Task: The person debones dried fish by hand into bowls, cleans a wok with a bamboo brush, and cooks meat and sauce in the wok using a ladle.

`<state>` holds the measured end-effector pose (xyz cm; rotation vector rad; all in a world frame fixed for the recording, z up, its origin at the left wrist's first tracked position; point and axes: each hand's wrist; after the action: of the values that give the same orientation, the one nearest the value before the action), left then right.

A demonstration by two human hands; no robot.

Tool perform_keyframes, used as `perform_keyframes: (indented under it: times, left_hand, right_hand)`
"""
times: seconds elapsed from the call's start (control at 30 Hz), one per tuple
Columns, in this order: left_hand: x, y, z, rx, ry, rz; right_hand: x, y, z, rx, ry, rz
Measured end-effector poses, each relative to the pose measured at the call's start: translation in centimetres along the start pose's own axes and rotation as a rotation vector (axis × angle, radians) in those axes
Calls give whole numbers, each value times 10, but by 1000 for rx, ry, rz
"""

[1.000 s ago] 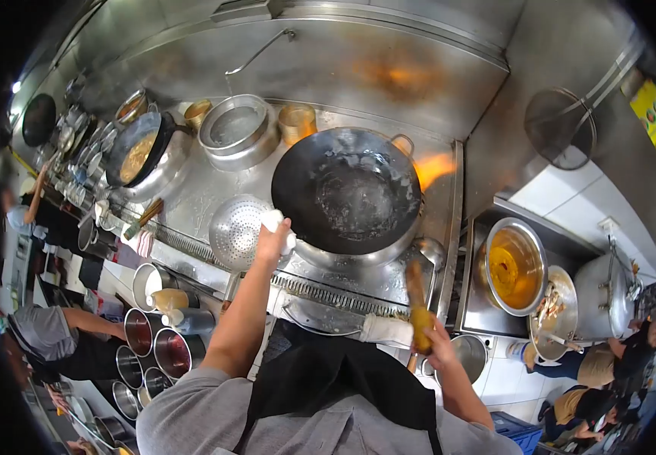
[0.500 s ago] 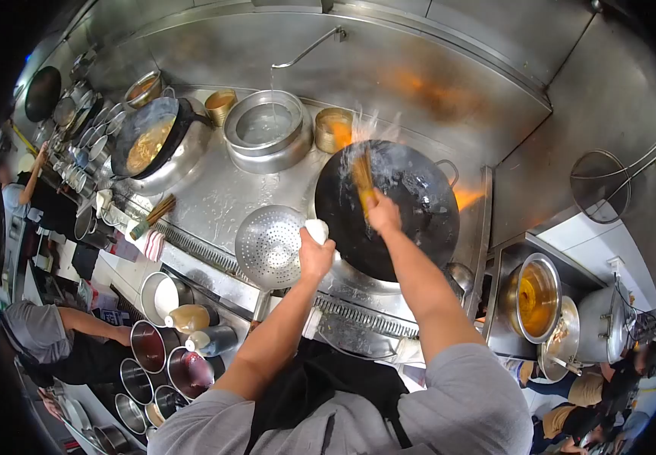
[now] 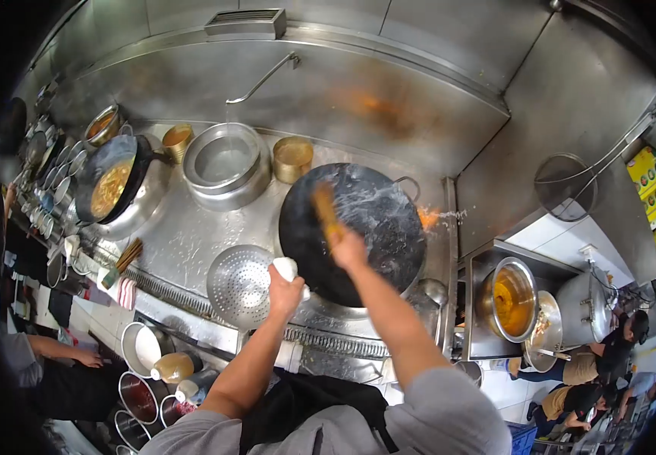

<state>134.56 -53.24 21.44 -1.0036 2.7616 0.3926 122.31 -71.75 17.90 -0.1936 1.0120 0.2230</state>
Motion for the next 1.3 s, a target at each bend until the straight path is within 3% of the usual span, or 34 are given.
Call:
perform_keyframes:
  times: [0.1, 0.17, 0.2, 0.23, 0.27, 0.33, 0.37, 0.4, 0.47, 0.5, 0.57, 0.63, 0.67, 0.7, 0.73, 0.8, 0.87, 0.93, 0.97, 1.0, 1.07, 1.1, 1.17, 1.2, 1.23, 1.3]
  left_hand:
    - [-3, 3, -2, -25, -37, 8]
    - [-5, -4, -10, -13, -31, 7]
    - [-4, -4, -13, -12, -58, 17]
    - [-4, -3, -13, -14, -87, 26]
    - [-4, -5, -10, -9, -98, 24]
    - [-4, -9, -6, -20, -100, 57]
    - [-7, -9, -9, -35, -82, 94]
    - [-6, -11, -5, -31, -98, 103]
    - [-1, -13, 9, 19, -94, 76]
    - [1, -19, 7, 31, -94, 72]
    - [-8, -20, 13, -17, 256, 242]
    - [-13, -22, 8, -31, 272, 292]
    - [-12, -20, 7, -45, 307, 345]
    - [-5, -25, 21, -14, 281, 285]
    - [-3, -21, 21, -15, 277, 286]
    - [0, -20, 17, 26, 131, 148]
    - [8, -24, 28, 56, 144, 138]
    - [10, -26, 35, 34, 92, 127]
    - [6, -28, 37, -1, 82, 157]
    - [6, -28, 36, 1, 72, 175]
    - [4, -26, 29, -18, 142, 241]
    - [4, -18, 13, -42, 206, 234]
    - [0, -14, 2, -90, 232, 276]
    - [-1, -13, -1, -145, 274, 304]
    - [-2, -16, -3, -138, 262, 316]
    - [-9, -22, -2, -273, 280, 347]
  right_hand:
    - [-51, 80, -5, -52, 74, 424]
    - [-143, 94, -22, -32, 288, 683]
    - [-157, 82, -81, -141, 426, 644]
    - [-198, 61, -71, -108, 626, 707]
    - [-205, 30, -102, -193, 734, 564]
    - [-199, -32, -76, -109, 640, 398]
    - [-173, -49, -51, 0, 633, 306]
    - [-112, -68, -65, -56, 548, 242]
    - [-42, -17, -18, 70, 255, 111]
    - [-18, 9, -14, -29, 167, 92]
    - [0, 34, -9, -119, 50, 88]
    - [-31, 22, -21, -295, 295, 88]
    - [-34, -7, -35, -204, 287, 61]
    - [-34, -34, -41, 39, 218, 25]
    - [-42, -44, -32, 190, 100, -119]
    - [-26, -36, 9, 351, -69, -104]
    - [25, -18, 7, -22, -121, -1]
    - [-47, 49, 39, 15, -390, 474]
    - [-76, 67, 19, -56, -297, 643]
    - [-81, 76, -33, -364, -173, 630]
    - [-145, 63, -99, -239, 139, 821]
    - [-174, 46, -121, -219, 191, 703]
    - [-210, -18, -97, -124, 640, 563]
    - [-178, -51, -114, -195, 525, 267]
    - [-159, -64, -81, -7, 606, 252]
    - [-83, -46, -38, 87, 374, 124]
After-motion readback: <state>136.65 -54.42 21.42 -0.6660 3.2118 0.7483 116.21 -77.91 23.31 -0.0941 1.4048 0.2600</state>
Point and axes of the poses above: each hand's wrist, its own y-axis away from the middle knuckle, its own x-axis out of the palm, z = x × y, and after that the axes turned 1 degree about x, right-handed
